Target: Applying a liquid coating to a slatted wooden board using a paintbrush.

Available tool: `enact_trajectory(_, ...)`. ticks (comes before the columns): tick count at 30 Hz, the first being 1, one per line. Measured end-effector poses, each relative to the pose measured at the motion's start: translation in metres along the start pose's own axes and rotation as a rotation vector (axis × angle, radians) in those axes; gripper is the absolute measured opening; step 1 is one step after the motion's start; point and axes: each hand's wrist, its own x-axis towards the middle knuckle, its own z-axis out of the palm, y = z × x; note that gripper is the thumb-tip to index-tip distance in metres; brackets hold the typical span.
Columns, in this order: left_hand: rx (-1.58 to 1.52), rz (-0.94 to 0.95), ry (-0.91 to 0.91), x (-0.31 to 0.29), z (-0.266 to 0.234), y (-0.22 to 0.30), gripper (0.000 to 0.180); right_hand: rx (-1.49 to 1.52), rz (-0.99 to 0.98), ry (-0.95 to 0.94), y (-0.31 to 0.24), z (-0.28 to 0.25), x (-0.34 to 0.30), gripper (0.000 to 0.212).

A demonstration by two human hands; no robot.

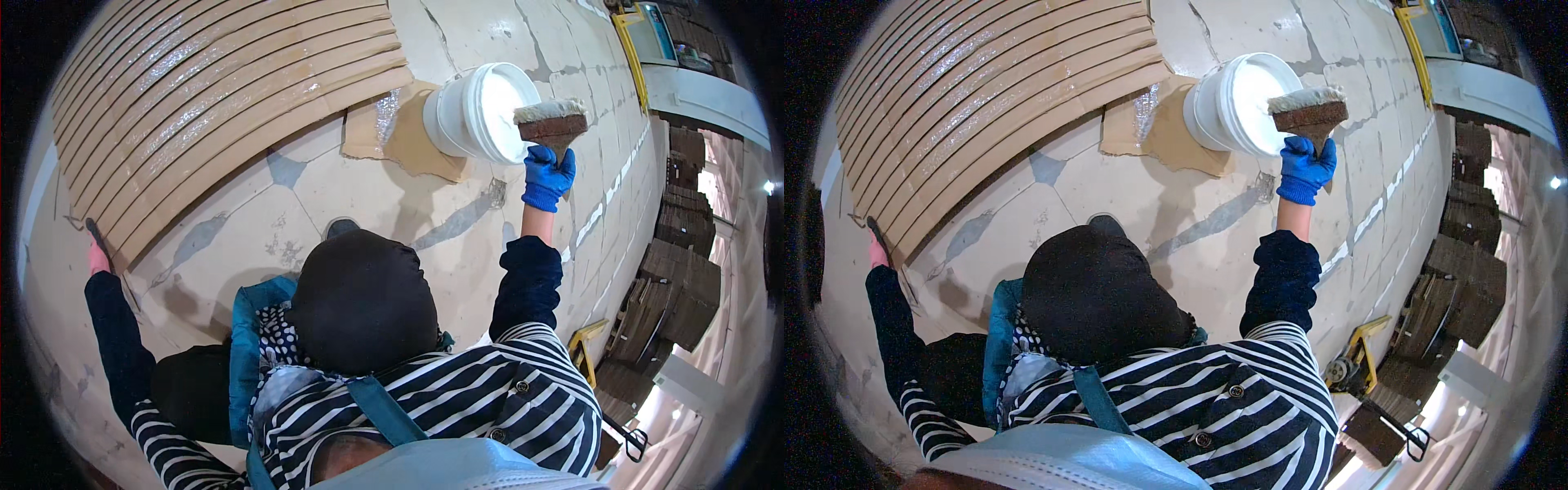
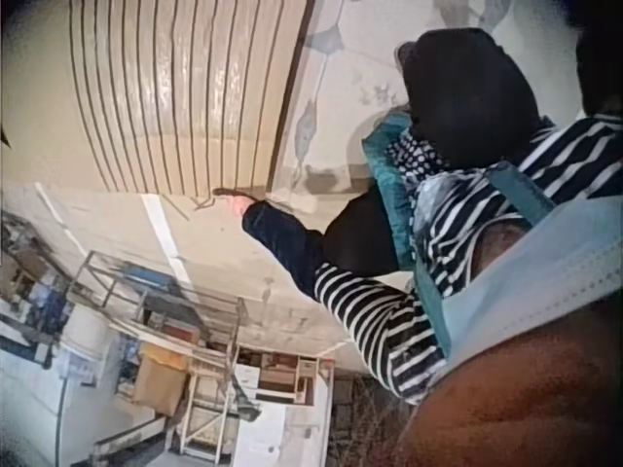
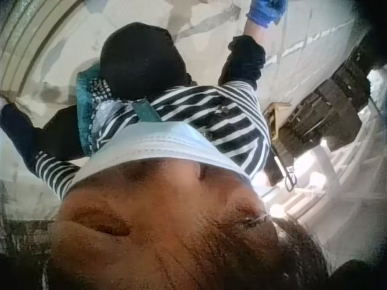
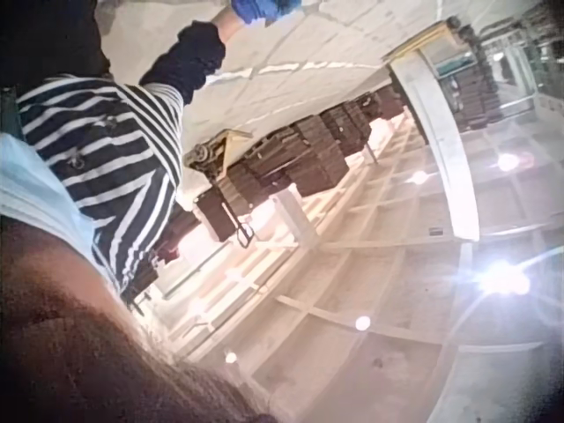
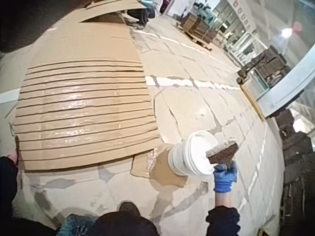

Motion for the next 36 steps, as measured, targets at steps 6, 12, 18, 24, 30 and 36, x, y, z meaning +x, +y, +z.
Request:
enact_trajectory(6,-0.996,0.065,-0.412,-0.059,-0.008,0.0,0.042,-0.453,-0.251,-0.147,0.021,0.017,-0.017,0.028)
enact_trajectory(12,-0.62,0.129,-0.471,-0.087,-0.026,0.046,0.065,-1.553,-1.347,-0.639,0.086,0.089,-0.076,0.026)
enact_trajectory(18,-0.987,-0.12,-0.299,-0.115,-0.019,0.058,0.043,-1.49,-1.261,-1.168,0.158,0.182,-0.122,0.021)
enact_trajectory(24,-0.028,0.246,0.275,-0.109,0.008,0.056,0.035,-1.467,-0.512,-1.435,0.302,0.228,-0.183,0.018)
enact_trajectory(30,-0.351,0.027,0.303,-0.117,0.016,0.065,0.062,-1.14,-0.543,-1.418,0.462,0.173,-0.214,0.007)
enact_trajectory(36,-0.42,0.114,0.328,-0.124,0.013,0.068,0.067,-1.35,-0.54,-1.471,0.489,0.144,-0.246,0.004)
